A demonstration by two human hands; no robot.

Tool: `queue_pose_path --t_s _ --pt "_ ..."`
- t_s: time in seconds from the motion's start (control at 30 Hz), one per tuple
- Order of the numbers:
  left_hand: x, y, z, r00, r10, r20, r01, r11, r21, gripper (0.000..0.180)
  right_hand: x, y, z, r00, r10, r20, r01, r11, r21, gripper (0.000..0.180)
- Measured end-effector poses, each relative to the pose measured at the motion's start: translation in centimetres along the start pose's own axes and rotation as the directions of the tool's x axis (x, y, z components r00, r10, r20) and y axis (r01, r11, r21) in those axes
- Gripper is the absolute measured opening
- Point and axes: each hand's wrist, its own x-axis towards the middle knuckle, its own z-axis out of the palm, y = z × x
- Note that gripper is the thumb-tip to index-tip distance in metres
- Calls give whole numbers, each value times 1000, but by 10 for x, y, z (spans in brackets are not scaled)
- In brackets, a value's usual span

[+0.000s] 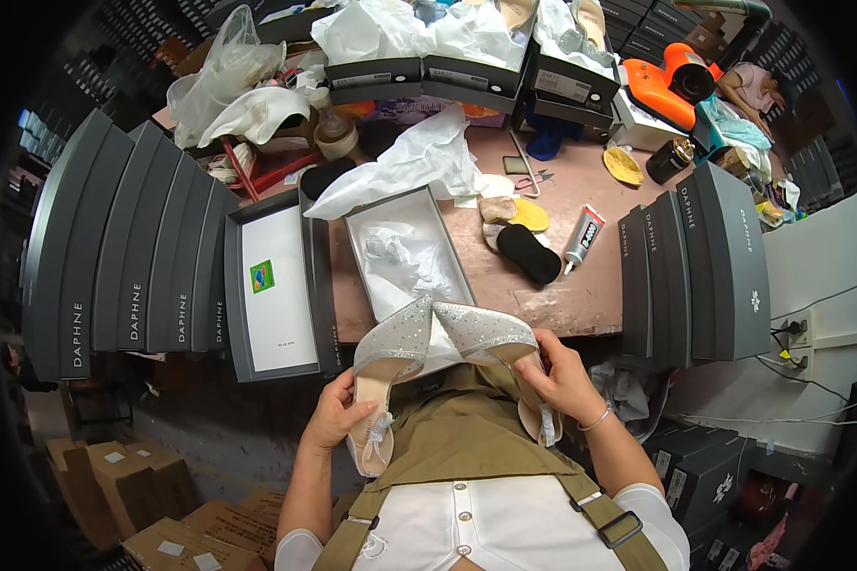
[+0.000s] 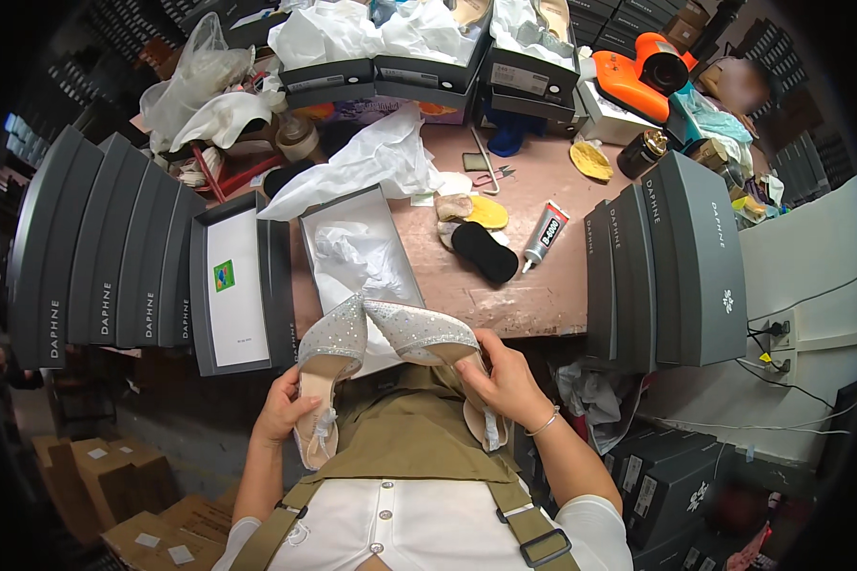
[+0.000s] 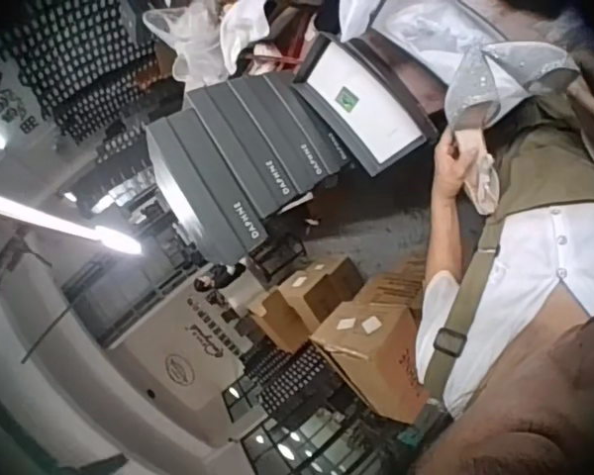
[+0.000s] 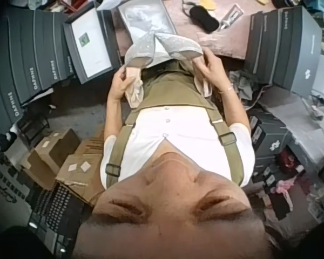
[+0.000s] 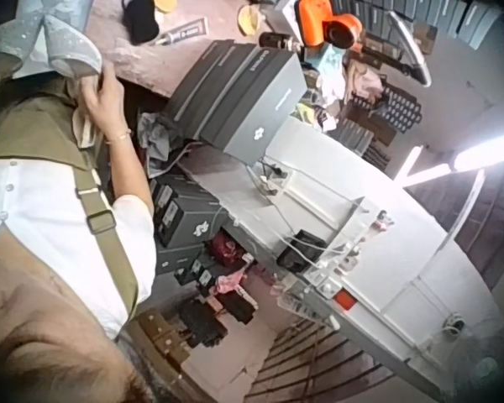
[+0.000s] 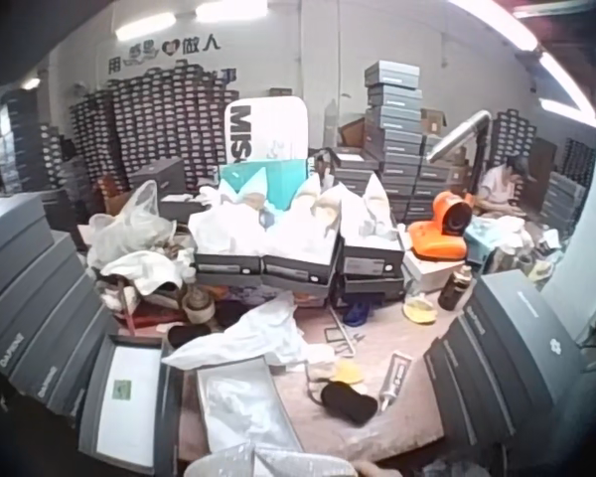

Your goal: Packing high-heeled shoes into brand-labeled boxes using tissue paper and silica gel packets.

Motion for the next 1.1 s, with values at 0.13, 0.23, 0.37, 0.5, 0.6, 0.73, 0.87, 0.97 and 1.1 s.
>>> queue_pose_path --t_s 0.13,0.23,0.37,0.5,0.6,0.73,0.87,0.97,1.1 --pt "-2 1 -5 1000 21 -3 -20 998 66 54 -1 5 -1 997 -64 -48 63 998 -14 39" --pt "-3 4 -5 1000 31 3 -31 995 96 51 -2 8 -2 996 -74 -46 74 997 -2 39" --pt "-4 5 -4 1000 30 2 -30 995 95 49 -3 9 -2 997 -73 -31 74 997 30 39" --pt "-2 8 -4 999 23 27 -26 994 103 47 -1 10 -2 998 -61 15 60 996 62 40" --pt "5 16 -2 989 -112 95 121 988 -94 42 8 3 -2 971 72 228 -155 916 371 35" --pt "25 11 11 929 -205 307 320 862 -393 40 29 10 11 857 133 499 -442 689 574 29" --pt "43 -18 48 838 -12 546 466 538 -703 42 32 -2 32 771 29 636 -597 382 706 31" --pt "57 -37 76 720 238 652 588 292 -755 34 26 3 42 814 -72 577 -547 243 801 40" --pt "59 -20 93 684 412 602 569 214 -794 28 41 -1 8 966 81 246 -259 344 903 45"
